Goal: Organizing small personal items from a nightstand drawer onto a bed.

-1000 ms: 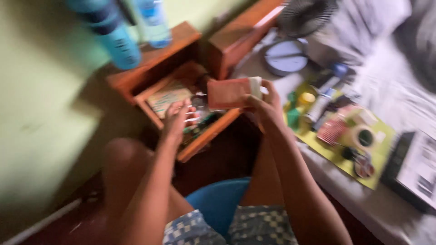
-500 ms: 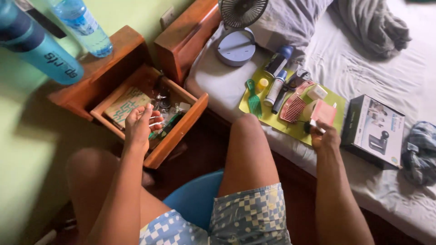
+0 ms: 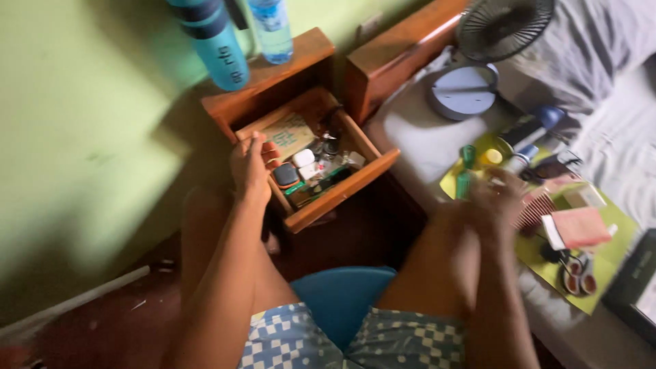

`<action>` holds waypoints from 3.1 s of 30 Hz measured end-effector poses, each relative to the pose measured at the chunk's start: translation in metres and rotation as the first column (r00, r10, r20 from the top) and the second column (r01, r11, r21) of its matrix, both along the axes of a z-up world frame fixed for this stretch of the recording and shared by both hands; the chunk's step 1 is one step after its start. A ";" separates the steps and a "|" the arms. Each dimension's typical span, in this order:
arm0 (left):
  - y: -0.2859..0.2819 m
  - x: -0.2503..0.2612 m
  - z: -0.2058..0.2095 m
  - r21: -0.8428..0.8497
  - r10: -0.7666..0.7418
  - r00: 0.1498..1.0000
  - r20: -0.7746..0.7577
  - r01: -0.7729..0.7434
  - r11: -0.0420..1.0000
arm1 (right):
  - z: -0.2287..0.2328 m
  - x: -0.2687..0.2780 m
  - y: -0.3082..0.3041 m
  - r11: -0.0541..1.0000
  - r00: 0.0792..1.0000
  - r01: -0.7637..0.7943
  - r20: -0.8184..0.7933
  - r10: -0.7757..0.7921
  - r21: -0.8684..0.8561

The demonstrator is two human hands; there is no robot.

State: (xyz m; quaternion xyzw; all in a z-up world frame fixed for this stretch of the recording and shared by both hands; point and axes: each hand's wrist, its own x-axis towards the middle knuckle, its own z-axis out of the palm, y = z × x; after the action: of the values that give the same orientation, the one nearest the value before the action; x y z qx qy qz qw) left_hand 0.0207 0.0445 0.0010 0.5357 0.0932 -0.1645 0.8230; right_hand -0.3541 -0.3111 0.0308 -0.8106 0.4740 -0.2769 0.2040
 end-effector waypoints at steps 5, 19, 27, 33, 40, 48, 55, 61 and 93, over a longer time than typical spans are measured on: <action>-0.006 0.007 -0.019 0.138 -0.014 1.000 0.018 0.011 0.990 | -0.020 0.182 0.110 0.733 0.781 -0.624 0.227 0.581 0.271; -0.005 0.007 -0.005 0.117 0.066 0.992 -0.108 -0.053 0.992 | -0.191 0.353 0.200 0.411 0.304 -0.907 -0.530 0.792 0.094; -0.012 0.001 0.008 0.105 0.046 0.994 -0.096 -0.036 0.994 | -0.190 0.324 0.183 0.451 0.385 -0.892 -0.466 0.796 0.032; -0.007 0.000 0.006 0.080 0.043 0.996 -0.080 -0.037 0.996 | -0.209 0.326 0.173 0.462 0.380 -0.873 -0.377 0.845 0.156; 0.004 0.004 0.005 0.115 0.068 0.995 -0.069 -0.060 0.992 | -0.205 0.337 0.156 0.384 0.355 -0.923 -0.482 0.801 -0.041; 0.005 0.006 0.003 0.099 0.098 0.994 -0.038 -0.094 0.991 | 0.046 0.287 0.109 0.394 0.761 -0.642 0.479 0.438 0.658; -0.004 0.009 -0.017 0.065 0.044 0.997 -0.067 -0.040 0.997 | 0.027 0.196 0.071 0.739 0.863 -0.488 0.386 0.327 0.464; -0.012 -0.004 0.013 0.116 -0.022 0.997 -0.076 0.030 0.993 | -0.025 0.055 -0.049 0.848 0.871 -0.269 0.491 0.012 0.457; -0.011 -0.015 0.035 0.086 0.019 0.992 -0.122 -0.009 0.996 | -0.209 0.349 0.173 0.852 0.499 -0.509 -0.765 0.408 0.123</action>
State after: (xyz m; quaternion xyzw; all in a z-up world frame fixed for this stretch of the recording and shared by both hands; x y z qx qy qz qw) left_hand 0.0058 0.0332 0.0356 0.5584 0.1540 -0.1872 0.7933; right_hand -0.0048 -0.1384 -0.1779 -0.9555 0.2645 0.1309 0.0004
